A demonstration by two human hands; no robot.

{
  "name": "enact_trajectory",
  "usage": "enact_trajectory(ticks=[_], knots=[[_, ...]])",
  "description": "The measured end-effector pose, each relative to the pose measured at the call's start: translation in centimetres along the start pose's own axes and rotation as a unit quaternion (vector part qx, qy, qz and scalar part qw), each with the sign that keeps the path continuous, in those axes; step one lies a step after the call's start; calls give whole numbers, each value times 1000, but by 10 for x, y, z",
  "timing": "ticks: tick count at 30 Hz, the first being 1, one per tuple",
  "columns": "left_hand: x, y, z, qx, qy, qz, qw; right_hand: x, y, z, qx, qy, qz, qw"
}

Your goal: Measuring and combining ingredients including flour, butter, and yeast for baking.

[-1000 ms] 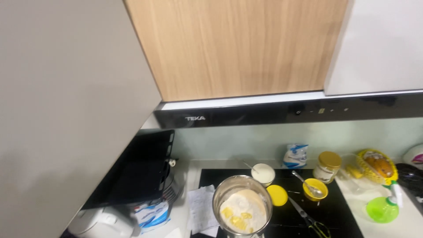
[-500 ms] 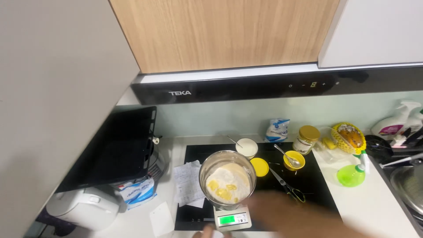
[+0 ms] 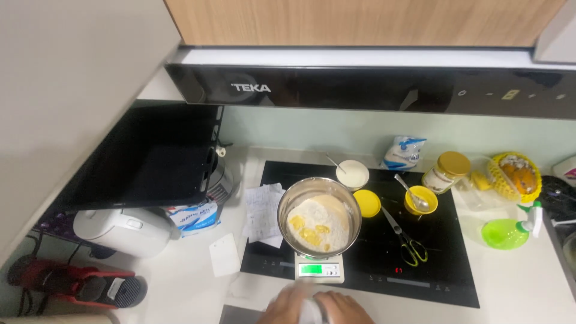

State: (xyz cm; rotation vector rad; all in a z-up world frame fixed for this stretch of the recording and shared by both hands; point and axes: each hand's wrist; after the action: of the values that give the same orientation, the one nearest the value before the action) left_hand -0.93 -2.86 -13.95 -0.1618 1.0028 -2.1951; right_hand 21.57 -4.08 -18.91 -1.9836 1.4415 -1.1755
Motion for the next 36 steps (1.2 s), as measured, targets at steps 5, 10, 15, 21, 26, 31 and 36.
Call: enact_trajectory(ticks=[5,10,15,21,26,31,36], knots=[[-23,18,-49,61,-72,9,996,7,-1,31,-65,-70,42,995],[-5,17,-121,286,-539,65,789,8,7,59,3,-94,110,989],[-14,-26,-112,-157,-512,94,839,22,14,110,-272,-2,182,945],[-67,-52,45,102,-306,232,918,55,-116,17,-256,-260,323,874],[-109,-61,106,11,-112,294,949,55,-153,-22,-145,-246,394,873],[-124,-68,108,-16,-30,352,935,52,-163,-21,-101,-179,420,884],[-139,-77,105,12,-27,273,961,48,-170,-17,-90,-125,415,897]])
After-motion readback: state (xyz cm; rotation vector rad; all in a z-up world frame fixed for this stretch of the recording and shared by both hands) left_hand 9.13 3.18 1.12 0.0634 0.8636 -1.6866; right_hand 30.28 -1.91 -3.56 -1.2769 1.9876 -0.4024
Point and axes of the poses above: each hand's wrist, its own x-axis away from the middle knuckle, its own y-axis out of the palm, z = x × y, and after that the axes turned 11 degrees about z, right-handed
